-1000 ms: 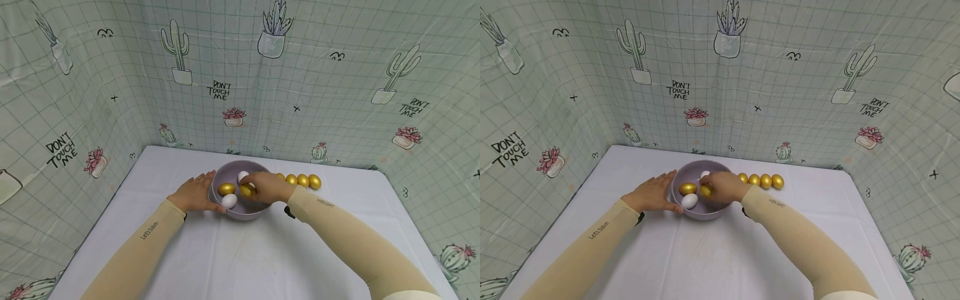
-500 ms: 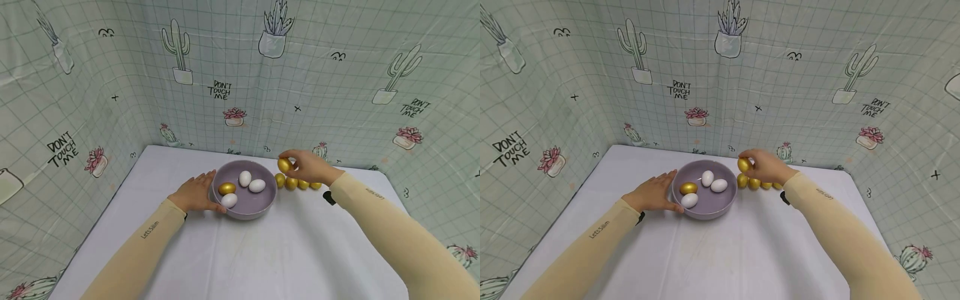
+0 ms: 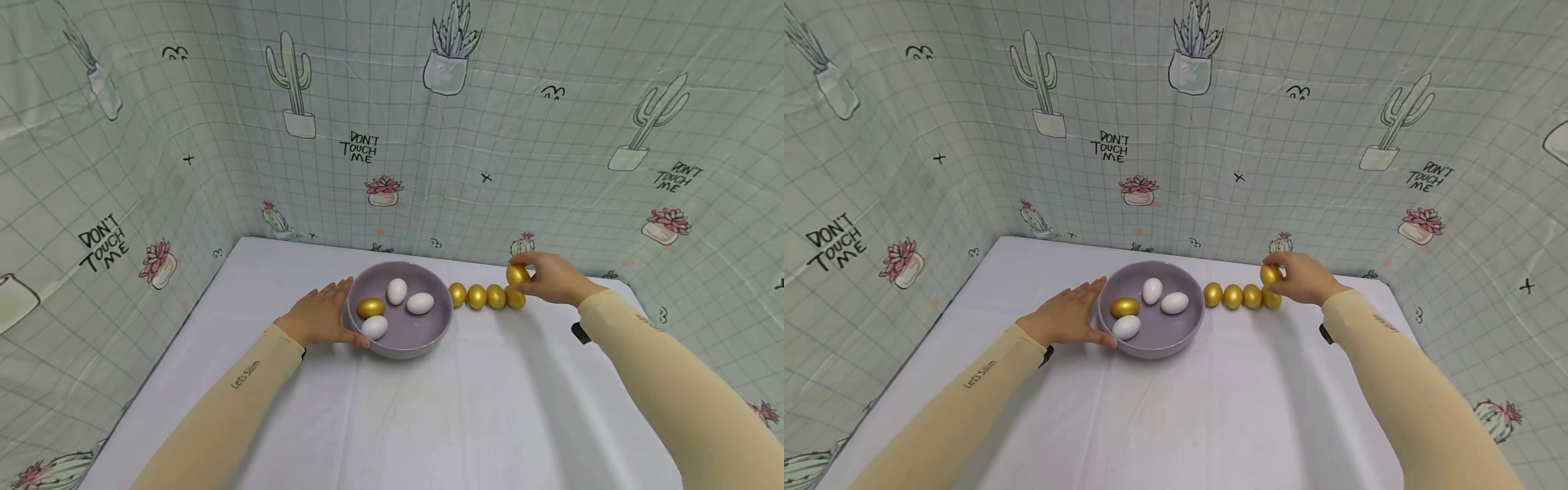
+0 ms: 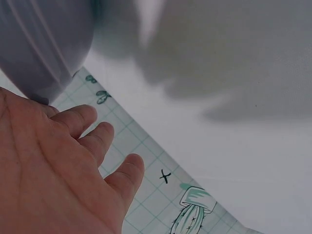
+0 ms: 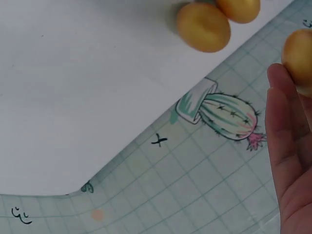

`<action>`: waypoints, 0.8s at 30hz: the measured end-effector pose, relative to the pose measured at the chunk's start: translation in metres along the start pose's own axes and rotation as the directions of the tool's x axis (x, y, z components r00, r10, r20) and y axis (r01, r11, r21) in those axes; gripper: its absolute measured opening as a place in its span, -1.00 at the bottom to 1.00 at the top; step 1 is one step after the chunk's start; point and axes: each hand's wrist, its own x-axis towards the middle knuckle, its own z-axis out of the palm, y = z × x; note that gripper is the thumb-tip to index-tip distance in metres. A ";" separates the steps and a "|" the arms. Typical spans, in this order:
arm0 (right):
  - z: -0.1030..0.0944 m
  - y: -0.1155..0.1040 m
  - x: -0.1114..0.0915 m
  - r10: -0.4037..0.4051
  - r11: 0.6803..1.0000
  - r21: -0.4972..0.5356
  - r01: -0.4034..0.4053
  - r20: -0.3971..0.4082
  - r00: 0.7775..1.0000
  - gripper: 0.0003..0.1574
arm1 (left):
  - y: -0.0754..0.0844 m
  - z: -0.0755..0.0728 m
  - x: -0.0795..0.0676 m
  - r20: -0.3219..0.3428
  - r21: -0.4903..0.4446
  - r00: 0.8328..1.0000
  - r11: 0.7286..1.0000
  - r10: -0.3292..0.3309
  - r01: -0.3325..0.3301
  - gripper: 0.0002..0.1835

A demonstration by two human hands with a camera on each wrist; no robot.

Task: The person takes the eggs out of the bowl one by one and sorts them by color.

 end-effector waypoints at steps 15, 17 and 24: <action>0.007 0.026 -0.007 0.076 0.996 -0.055 -0.075 0.007 0.997 -0.35 | 0.000 0.000 0.001 0.014 0.014 1.000 1.000 -0.014 0.014 0.49; 0.008 0.028 -0.007 0.092 0.994 -0.065 -0.091 0.012 0.996 -0.34 | 0.000 0.000 0.001 0.011 0.012 1.000 1.000 -0.015 0.014 0.48; 0.017 0.038 -0.007 0.130 0.988 -0.090 -0.128 0.023 0.991 -0.31 | 0.000 0.000 0.001 0.014 0.010 1.000 1.000 -0.023 0.023 0.49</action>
